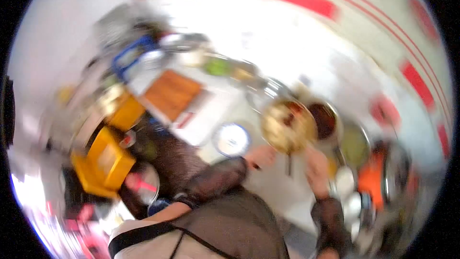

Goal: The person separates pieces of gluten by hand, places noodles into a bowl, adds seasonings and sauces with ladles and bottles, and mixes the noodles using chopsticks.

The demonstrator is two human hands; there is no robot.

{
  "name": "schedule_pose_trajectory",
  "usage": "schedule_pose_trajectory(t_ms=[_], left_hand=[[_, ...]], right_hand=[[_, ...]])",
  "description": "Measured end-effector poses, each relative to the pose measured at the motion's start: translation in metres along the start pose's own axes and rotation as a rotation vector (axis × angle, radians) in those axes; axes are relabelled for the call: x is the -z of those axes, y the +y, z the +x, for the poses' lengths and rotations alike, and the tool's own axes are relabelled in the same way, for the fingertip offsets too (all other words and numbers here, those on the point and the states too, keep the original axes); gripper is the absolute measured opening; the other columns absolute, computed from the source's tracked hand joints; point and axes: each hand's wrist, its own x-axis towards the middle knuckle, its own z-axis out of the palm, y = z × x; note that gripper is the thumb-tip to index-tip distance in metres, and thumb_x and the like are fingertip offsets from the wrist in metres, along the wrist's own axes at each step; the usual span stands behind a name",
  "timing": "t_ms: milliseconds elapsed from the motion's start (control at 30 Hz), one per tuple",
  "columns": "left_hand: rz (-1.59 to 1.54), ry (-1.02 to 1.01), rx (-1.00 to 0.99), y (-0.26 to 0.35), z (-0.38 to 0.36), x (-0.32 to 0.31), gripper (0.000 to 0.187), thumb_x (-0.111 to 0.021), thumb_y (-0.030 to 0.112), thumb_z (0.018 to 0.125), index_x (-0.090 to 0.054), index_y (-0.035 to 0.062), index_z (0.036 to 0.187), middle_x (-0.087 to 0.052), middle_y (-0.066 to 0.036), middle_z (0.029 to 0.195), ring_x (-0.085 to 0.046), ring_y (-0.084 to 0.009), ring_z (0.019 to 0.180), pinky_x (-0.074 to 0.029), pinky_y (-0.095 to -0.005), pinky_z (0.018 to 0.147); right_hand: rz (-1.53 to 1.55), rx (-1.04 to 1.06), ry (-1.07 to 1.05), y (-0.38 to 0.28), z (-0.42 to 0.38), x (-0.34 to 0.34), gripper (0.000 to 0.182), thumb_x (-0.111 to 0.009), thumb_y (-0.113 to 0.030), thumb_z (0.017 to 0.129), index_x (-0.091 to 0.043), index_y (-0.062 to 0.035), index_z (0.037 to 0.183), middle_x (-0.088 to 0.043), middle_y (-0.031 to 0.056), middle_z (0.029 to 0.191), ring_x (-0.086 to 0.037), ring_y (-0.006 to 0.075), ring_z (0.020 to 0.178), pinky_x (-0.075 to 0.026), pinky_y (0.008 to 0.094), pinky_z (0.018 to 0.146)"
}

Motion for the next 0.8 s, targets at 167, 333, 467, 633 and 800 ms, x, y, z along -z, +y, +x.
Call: schedule_pose_trajectory(t_ms=[167, 333, 467, 633, 800], left_hand=[[-0.890, 0.569, 1.371, 0.049, 0.073, 0.013, 0.039, -0.046, 0.045, 0.092, -0.051, 0.0071, 0.082, -0.048, -0.005, 0.068, -0.047, -0.0160, 0.056, -0.040, -0.0311, 0.052], [-0.872, 0.654, 1.305, 0.066, 0.070, -0.002, 0.041, -0.043, 0.037, 0.092, -0.053, 0.0068, 0.067, -0.047, -0.005, 0.053, -0.046, -0.0144, 0.044, -0.041, -0.0297, 0.046], [-0.863, 0.759, 1.308, 0.081, 0.065, -0.013, 0.033, -0.046, 0.035, 0.092, -0.049, 0.0093, 0.071, -0.042, -0.001, 0.054, -0.040, -0.0107, 0.041, -0.036, -0.0278, 0.039], [-1.133, 0.871, 1.195, 0.082, 0.055, -0.015, 0.031, -0.047, 0.033, 0.090, -0.048, 0.0099, 0.070, -0.042, 0.001, 0.054, -0.040, -0.0097, 0.042, -0.035, -0.0269, 0.038], [-1.090, 0.893, 1.285, 0.088, 0.055, -0.005, 0.035, -0.049, 0.036, 0.089, -0.053, 0.0050, 0.072, -0.053, -0.007, 0.057, -0.051, -0.0159, 0.046, -0.042, -0.0309, 0.042]], right_hand=[[1.247, -0.839, 0.284, 0.022, 0.041, 0.008, 0.047, -0.053, -0.037, 0.089, -0.049, -0.0066, 0.125, -0.049, 0.0169, 0.129, -0.044, 0.0366, 0.119, -0.034, 0.0492, 0.100], [0.695, -0.433, -0.038, -0.010, 0.091, -0.030, 0.041, -0.051, -0.031, 0.089, -0.052, -0.0061, 0.122, -0.050, 0.0157, 0.122, -0.046, 0.0332, 0.112, -0.035, 0.0454, 0.094], [0.378, -0.166, -0.175, -0.009, 0.103, -0.066, 0.037, -0.050, -0.026, 0.089, -0.053, -0.0056, 0.119, -0.052, 0.0148, 0.116, -0.047, 0.0305, 0.106, -0.036, 0.0424, 0.089], [0.134, -0.030, -0.234, 0.023, 0.087, -0.082, 0.032, -0.048, -0.020, 0.088, -0.056, -0.0050, 0.116, -0.053, 0.0136, 0.108, -0.048, 0.0271, 0.099, -0.038, 0.0386, 0.083], [-0.026, 0.006, -0.219, 0.079, 0.043, -0.075, 0.029, -0.047, -0.014, 0.088, -0.058, -0.0045, 0.112, -0.055, 0.0124, 0.100, -0.050, 0.0236, 0.092, -0.039, 0.0348, 0.077]])
